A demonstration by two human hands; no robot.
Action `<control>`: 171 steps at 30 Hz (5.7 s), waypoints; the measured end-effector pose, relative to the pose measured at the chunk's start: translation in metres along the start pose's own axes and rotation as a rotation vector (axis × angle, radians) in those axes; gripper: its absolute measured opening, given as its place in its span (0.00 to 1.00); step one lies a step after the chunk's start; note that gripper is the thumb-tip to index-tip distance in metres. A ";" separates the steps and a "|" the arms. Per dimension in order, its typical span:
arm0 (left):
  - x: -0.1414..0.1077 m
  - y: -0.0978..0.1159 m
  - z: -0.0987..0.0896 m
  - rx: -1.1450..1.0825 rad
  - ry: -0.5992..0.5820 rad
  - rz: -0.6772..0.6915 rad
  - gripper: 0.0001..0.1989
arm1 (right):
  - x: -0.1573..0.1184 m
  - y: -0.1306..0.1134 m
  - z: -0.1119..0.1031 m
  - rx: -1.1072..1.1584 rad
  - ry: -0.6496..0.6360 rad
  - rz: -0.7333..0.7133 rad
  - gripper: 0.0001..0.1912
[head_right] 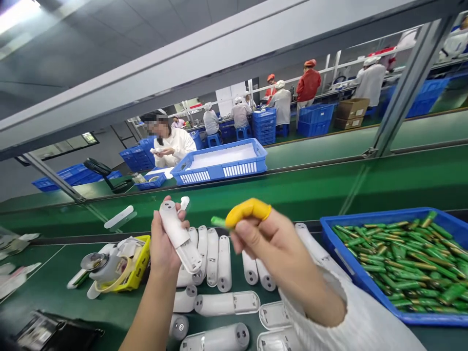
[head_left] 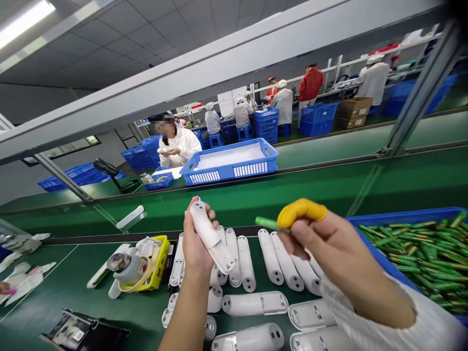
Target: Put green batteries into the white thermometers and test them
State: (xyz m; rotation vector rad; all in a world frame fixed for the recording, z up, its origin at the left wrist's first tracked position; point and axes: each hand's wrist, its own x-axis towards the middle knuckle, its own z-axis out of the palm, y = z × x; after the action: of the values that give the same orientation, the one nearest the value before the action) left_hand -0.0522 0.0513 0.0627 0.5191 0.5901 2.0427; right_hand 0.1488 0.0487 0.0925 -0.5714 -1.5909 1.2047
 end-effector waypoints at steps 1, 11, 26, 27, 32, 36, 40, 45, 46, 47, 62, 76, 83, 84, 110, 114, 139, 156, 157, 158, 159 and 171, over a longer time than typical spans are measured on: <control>-0.002 0.003 0.000 -0.055 0.017 -0.034 0.15 | -0.003 0.002 0.009 -0.081 -0.093 -0.041 0.09; -0.023 0.016 0.014 -0.134 -0.107 -0.062 0.15 | -0.014 0.037 0.057 -0.658 -0.366 -0.049 0.08; -0.015 0.012 0.013 -0.210 0.018 -0.110 0.16 | 0.003 0.022 0.024 -0.111 -0.163 0.203 0.11; -0.016 0.011 0.014 -0.190 0.013 -0.109 0.16 | 0.001 0.022 0.025 -0.131 -0.108 0.192 0.10; -0.028 0.001 0.017 -0.041 -0.053 -0.103 0.12 | -0.005 0.025 0.038 -0.133 -0.048 0.191 0.07; -0.037 -0.004 0.016 0.034 -0.060 -0.112 0.12 | -0.005 0.028 0.043 -0.237 -0.103 0.206 0.10; -0.034 0.000 0.014 0.071 0.021 -0.060 0.13 | -0.007 0.030 0.043 -0.379 -0.152 0.123 0.08; -0.033 0.004 0.015 0.085 -0.040 -0.056 0.13 | -0.006 0.033 0.046 -0.225 -0.079 0.187 0.12; -0.035 0.003 0.015 0.083 -0.054 -0.083 0.13 | -0.006 0.033 0.045 -0.222 -0.078 0.192 0.12; -0.036 0.002 0.016 0.080 -0.056 -0.106 0.13 | -0.005 0.033 0.045 -0.247 -0.086 0.181 0.11; -0.033 0.002 0.016 0.131 -0.243 -0.005 0.23 | -0.005 0.041 0.039 -0.398 0.064 -0.088 0.09; -0.013 0.007 -0.010 0.334 -0.477 -0.067 0.26 | 0.003 0.033 0.042 0.328 -0.206 0.398 0.16; -0.013 0.002 -0.008 0.175 -0.466 -0.130 0.27 | 0.008 0.016 0.011 -0.180 -0.370 0.238 0.20; -0.012 0.003 -0.007 0.149 -0.413 -0.166 0.28 | 0.011 0.013 -0.007 -0.348 -0.311 0.222 0.20; 0.073 -0.083 -0.013 2.116 -0.586 -0.115 0.18 | -0.005 0.064 -0.196 -1.104 0.106 1.000 0.08; -0.012 -0.087 0.003 2.122 -0.909 -0.188 0.25 | -0.001 0.068 -0.200 -1.108 0.174 1.020 0.07; -0.013 -0.012 0.003 0.145 0.009 -0.086 0.15 | 0.018 0.002 -0.048 -0.065 0.226 0.112 0.16; -0.025 0.014 0.015 -0.126 -0.118 -0.084 0.16 | -0.016 0.023 0.054 -0.785 -0.428 -0.217 0.08; -0.027 0.014 0.016 -0.104 -0.165 -0.071 0.15 | -0.016 0.024 0.055 -0.698 -0.412 -0.057 0.06; -0.028 0.014 0.016 -0.084 -0.211 -0.056 0.15 | -0.016 0.026 0.055 -0.606 -0.393 0.080 0.07; -0.030 0.014 0.017 -0.064 -0.251 -0.044 0.14 | -0.016 0.029 0.056 -0.515 -0.379 0.182 0.07; -0.024 0.019 0.014 -0.196 -0.129 -0.125 0.16 | -0.011 0.022 0.046 0.004 -0.264 0.288 0.08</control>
State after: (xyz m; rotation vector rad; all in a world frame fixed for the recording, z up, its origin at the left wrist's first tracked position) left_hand -0.0451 0.0251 0.0823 0.4812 0.3326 1.9079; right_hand 0.1064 0.0289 0.0692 -0.6776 -1.7675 1.5503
